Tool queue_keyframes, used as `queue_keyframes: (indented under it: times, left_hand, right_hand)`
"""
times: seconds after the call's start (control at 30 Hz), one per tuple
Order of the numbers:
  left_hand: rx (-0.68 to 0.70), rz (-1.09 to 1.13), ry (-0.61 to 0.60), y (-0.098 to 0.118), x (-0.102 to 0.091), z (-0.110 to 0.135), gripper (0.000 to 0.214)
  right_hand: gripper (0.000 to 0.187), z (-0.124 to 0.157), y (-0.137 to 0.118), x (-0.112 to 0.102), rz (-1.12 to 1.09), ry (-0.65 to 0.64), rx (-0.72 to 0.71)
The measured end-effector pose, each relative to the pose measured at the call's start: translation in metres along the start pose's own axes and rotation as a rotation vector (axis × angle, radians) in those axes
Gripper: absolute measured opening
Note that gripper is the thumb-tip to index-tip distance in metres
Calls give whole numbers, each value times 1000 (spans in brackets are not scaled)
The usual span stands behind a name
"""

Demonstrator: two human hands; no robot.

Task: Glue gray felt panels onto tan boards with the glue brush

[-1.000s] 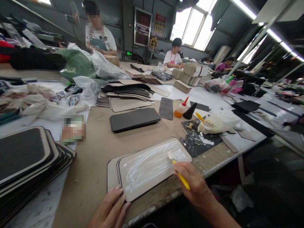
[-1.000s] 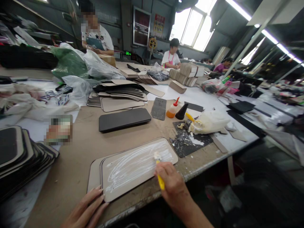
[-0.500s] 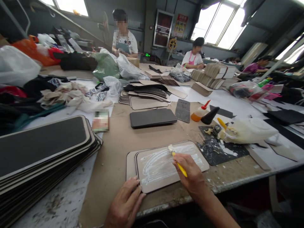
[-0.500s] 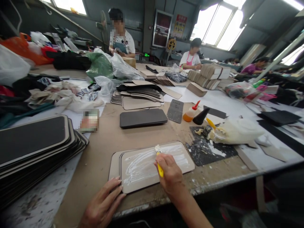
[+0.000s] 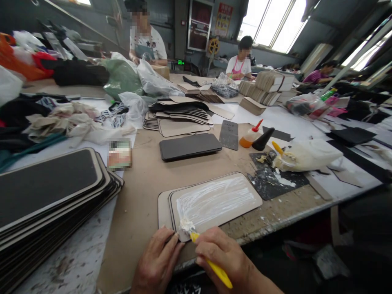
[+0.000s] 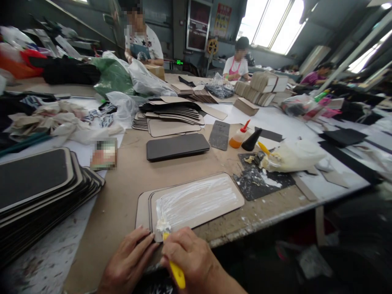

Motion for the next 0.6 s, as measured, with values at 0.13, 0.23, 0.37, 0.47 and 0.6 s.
queue_keyframes:
  times: [0.13, 0.23, 0.37, 0.47, 0.6]
  left_hand:
    - [-10, 3, -27, -5, 4, 6, 19]
    - [-44, 4, -50, -11, 7, 9, 19]
    - [-26, -26, -43, -16, 3, 11, 19]
    - [-6, -42, -68, -20, 0, 13, 23]
    - [-16, -55, -127, -25, 0, 14, 25]
  right_hand:
    - [21, 36, 52, -37, 95, 120, 213]
    - [14, 67, 101, -78, 311, 297, 388]
    - [10, 90, 137, -118, 444, 384, 540]
    - [16, 92, 146, -129, 418, 397, 633]
    - [23, 90, 161, -116, 204, 402, 788]
Point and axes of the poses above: each hand's wrist, its own z-axis away from the middle knuckle, its own x-axis out of the palm, y = z × x, the point moved 10 cm from there along -z, towards the middle knuckle, and after that the axes turned 14 degrees about z, right-handed, at the moved point
